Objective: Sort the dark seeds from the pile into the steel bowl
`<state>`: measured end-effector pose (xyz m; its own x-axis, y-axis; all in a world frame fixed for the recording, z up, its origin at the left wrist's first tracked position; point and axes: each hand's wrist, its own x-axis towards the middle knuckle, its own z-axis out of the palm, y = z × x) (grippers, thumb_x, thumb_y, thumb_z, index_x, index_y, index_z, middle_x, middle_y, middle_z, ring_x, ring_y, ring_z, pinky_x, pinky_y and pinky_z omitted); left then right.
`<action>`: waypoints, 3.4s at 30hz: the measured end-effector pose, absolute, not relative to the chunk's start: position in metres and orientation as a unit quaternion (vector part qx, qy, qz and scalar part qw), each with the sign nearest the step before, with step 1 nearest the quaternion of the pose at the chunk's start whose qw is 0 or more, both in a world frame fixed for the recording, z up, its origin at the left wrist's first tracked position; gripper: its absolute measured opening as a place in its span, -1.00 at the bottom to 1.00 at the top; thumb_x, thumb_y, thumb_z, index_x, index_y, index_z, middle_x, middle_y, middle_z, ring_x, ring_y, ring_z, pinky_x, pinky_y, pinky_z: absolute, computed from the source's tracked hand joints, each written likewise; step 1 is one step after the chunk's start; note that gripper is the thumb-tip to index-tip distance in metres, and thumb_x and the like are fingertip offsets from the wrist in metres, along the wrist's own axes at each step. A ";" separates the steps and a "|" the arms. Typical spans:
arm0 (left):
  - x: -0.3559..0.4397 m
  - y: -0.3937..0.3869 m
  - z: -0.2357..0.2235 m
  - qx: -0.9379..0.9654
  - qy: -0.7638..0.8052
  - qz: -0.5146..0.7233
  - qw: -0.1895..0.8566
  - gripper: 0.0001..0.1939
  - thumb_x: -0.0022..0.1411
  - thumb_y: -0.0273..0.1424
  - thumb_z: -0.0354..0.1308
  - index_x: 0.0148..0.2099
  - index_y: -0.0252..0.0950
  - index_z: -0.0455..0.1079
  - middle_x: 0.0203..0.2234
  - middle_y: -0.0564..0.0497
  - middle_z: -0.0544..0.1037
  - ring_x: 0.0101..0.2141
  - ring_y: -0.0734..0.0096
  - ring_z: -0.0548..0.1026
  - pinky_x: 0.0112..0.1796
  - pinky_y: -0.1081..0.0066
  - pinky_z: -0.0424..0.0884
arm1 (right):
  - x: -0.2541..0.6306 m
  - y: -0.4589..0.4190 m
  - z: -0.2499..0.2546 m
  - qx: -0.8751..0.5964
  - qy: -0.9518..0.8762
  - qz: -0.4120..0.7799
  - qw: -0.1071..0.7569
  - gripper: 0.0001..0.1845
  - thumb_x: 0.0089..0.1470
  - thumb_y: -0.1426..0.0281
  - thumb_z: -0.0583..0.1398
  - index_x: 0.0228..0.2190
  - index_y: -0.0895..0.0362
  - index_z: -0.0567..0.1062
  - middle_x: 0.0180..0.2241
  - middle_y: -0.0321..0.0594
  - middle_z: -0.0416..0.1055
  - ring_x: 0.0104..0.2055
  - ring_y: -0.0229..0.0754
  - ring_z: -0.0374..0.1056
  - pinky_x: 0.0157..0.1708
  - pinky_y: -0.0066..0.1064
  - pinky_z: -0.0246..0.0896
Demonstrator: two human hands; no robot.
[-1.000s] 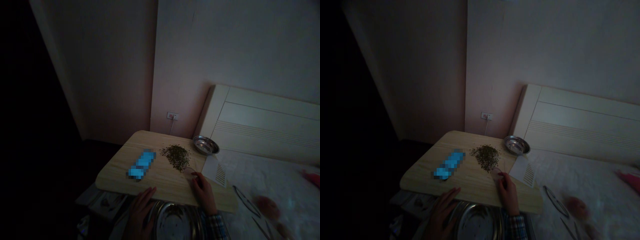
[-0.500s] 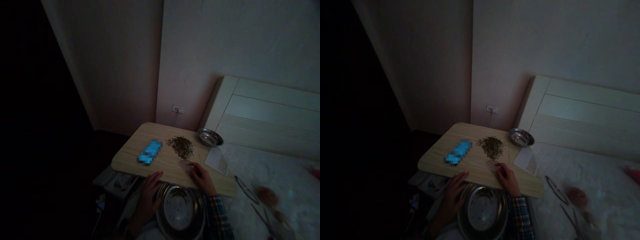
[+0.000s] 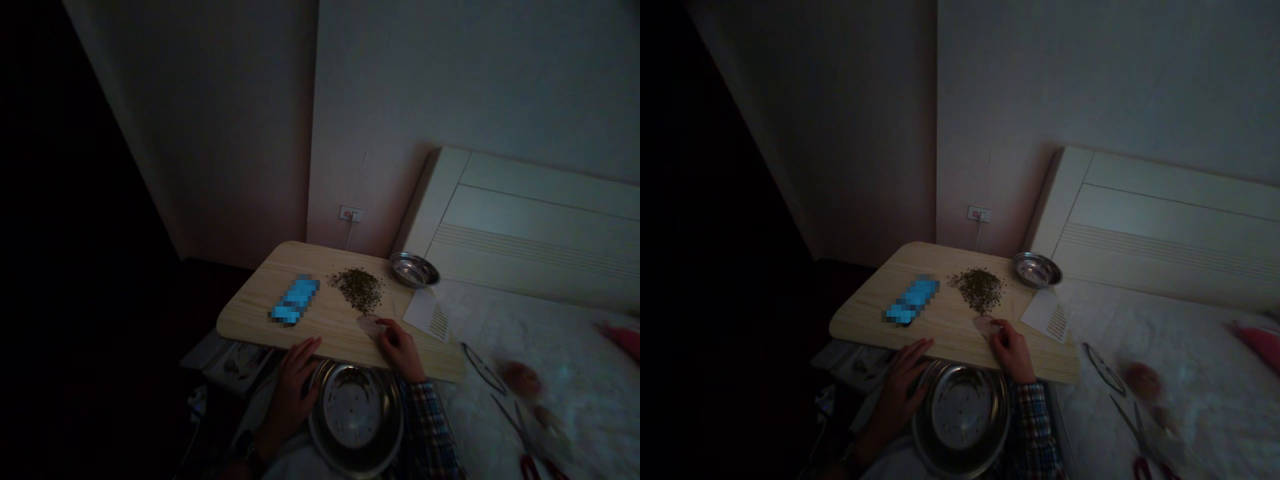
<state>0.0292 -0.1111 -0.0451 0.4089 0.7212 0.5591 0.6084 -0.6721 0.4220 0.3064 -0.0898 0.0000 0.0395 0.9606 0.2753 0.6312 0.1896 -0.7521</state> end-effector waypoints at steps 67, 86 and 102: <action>0.030 -0.108 -0.049 0.837 0.394 0.372 0.074 -0.69 0.14 -0.56 0.01 -0.07 -0.21 0.37 0.23 0.00 0.21 0.23 0.15 0.11 0.19 -0.03 0.06 | 0.317 -0.086 -0.013 -0.686 -0.558 0.108 0.454 -0.71 0.01 0.32 0.07 -0.22 0.16 0.42 -0.67 -0.46 0.16 -0.60 -0.26 0.16 -0.55 -0.47 -0.07; 0.031 -0.108 -0.050 0.832 0.394 0.384 0.074 -0.72 0.18 -0.54 -0.01 -0.09 -0.20 0.36 0.22 -0.01 0.22 0.23 0.17 0.12 0.19 -0.04 0.05 | 0.316 -0.086 -0.012 -0.685 -0.564 0.095 0.451 -0.73 0.01 0.35 0.06 -0.22 0.15 0.40 -0.66 -0.45 0.17 -0.60 -0.26 0.17 -0.54 -0.46 -0.06; 0.030 -0.109 -0.049 0.836 0.397 0.371 0.077 -0.75 0.19 -0.53 0.01 -0.09 -0.21 0.35 0.23 -0.02 0.21 0.24 0.16 0.09 0.19 -0.05 0.04 | 0.315 -0.088 -0.010 -0.687 -0.563 0.093 0.451 -0.70 0.04 0.32 0.05 -0.19 0.16 0.40 -0.65 -0.43 0.20 -0.58 -0.24 0.20 -0.53 -0.47 -0.03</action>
